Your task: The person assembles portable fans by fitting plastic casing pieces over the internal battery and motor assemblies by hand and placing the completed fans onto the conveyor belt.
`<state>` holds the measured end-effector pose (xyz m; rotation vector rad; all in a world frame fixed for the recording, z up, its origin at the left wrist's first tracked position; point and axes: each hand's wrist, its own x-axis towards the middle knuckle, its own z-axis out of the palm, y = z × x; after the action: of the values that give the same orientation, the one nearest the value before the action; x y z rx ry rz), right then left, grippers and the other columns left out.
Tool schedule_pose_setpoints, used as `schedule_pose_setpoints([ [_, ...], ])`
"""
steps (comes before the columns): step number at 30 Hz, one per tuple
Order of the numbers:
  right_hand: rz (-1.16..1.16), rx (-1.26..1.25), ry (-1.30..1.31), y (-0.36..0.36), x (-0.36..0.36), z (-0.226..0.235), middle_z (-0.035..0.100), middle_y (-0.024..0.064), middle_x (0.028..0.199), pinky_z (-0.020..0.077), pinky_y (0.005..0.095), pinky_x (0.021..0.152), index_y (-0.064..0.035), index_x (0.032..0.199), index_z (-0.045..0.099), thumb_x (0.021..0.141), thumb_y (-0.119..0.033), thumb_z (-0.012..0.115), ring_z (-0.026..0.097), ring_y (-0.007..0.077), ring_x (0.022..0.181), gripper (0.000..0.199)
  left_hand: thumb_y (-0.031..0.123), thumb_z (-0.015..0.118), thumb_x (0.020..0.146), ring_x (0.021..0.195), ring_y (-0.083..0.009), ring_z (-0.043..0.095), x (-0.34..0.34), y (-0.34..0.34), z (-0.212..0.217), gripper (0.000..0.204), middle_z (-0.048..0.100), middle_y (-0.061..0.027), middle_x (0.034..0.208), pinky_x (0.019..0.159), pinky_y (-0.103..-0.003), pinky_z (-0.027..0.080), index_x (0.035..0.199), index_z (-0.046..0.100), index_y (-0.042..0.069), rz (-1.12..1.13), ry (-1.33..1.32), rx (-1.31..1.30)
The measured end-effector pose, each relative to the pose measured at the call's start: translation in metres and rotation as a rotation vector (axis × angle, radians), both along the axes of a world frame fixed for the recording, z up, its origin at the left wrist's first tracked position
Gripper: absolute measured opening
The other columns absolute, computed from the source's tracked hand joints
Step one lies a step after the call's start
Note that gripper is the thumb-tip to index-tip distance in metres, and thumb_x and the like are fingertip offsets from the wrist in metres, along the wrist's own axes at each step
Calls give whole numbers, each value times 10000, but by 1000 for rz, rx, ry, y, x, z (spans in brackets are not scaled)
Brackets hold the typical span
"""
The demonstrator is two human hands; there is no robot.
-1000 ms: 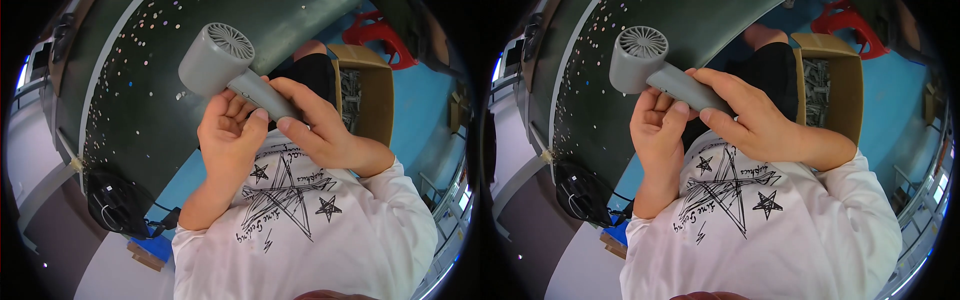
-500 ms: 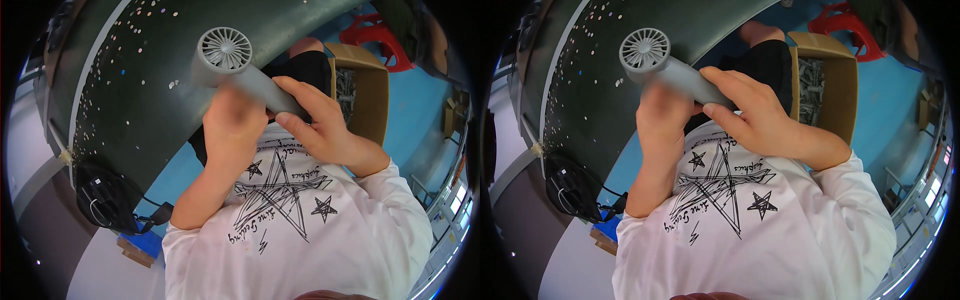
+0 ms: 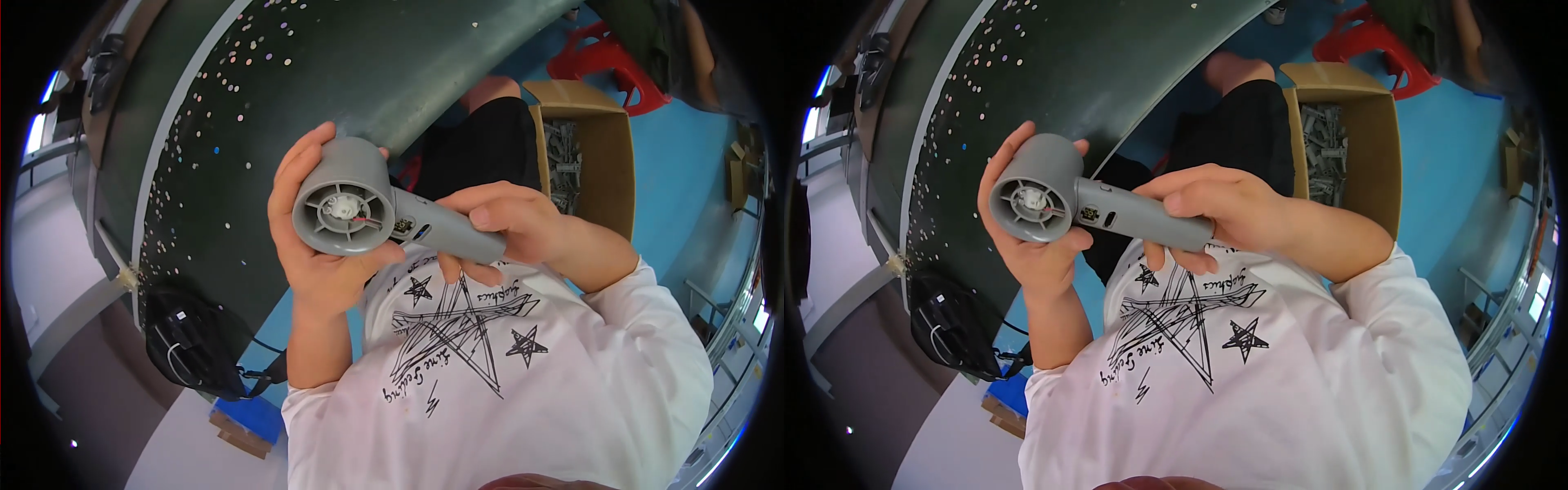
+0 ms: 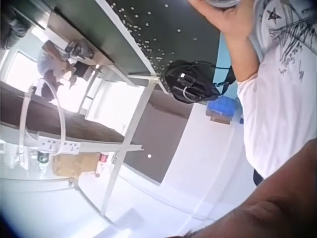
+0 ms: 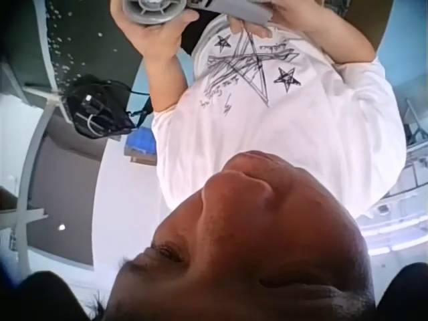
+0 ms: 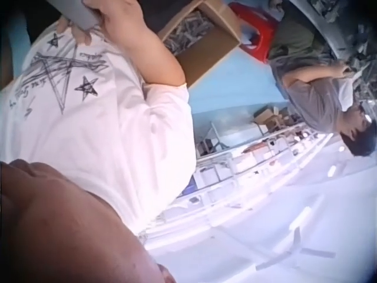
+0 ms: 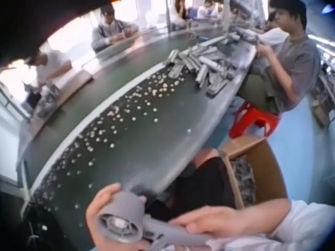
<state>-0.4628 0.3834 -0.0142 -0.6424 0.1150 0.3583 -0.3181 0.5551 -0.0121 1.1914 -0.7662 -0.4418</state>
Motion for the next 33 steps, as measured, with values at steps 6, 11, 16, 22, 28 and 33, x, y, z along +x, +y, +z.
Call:
schedule_pose_setpoints([
  [6, -155, -984, -319, 9, 9, 20, 645, 147, 1033, 513, 291, 727, 28, 1293, 479, 866, -135, 648, 635, 189, 883, 487, 296, 937, 523, 1099, -303, 584, 3, 5, -4, 995, 451, -208, 1301, 895, -388, 527, 1305, 390, 16, 85, -113, 40],
  [11, -148, -933, -203, 15, 13, 19, 643, 107, 965, 503, 276, 695, 17, 1238, 520, 887, -224, 668, 623, 146, 839, 451, 382, 916, 532, 1073, -288, 586, -1, 8, -6, 967, 489, -186, 1224, 887, -372, 534, 1277, 415, 24, 131, -172, 109],
  [16, 63, -615, 84, 16, 16, 15, 588, 20, 670, 441, 227, 535, 3, 905, 633, 940, -451, 567, 544, 61, 594, 460, 487, 897, 497, 1035, -275, 593, -7, 9, -6, 1002, 517, -182, 1178, 870, -384, 544, 1254, 428, 27, 233, -301, 87],
  [22, 27, -611, 87, 26, 11, 16, 567, 12, 617, 424, 236, 494, -6, 807, 618, 957, -408, 557, 540, 67, 563, 433, 508, 899, 495, 974, -274, 616, -4, 12, -7, 953, 588, -188, 1067, 814, -381, 546, 1169, 451, 3, 215, -291, 115],
  [28, 41, -290, 109, 34, 2, -7, 602, 46, 716, 423, 236, 489, 1, 977, 614, 1002, -324, 479, 540, 84, 552, 352, 538, 871, 542, 949, -282, 621, -6, 11, -18, 951, 588, -205, 1074, 796, -376, 558, 1191, 443, -9, 223, -195, 123],
  [33, 160, -7, 172, 16, -5, 7, 598, 70, 765, 423, 230, 487, 10, 1158, 568, 1025, -338, 405, 509, 91, 535, 406, 571, 821, 598, 1138, -346, 543, 2, 6, -24, 963, 518, -195, 1220, 862, -430, 562, 1269, 389, 33, 197, -217, -93],
])
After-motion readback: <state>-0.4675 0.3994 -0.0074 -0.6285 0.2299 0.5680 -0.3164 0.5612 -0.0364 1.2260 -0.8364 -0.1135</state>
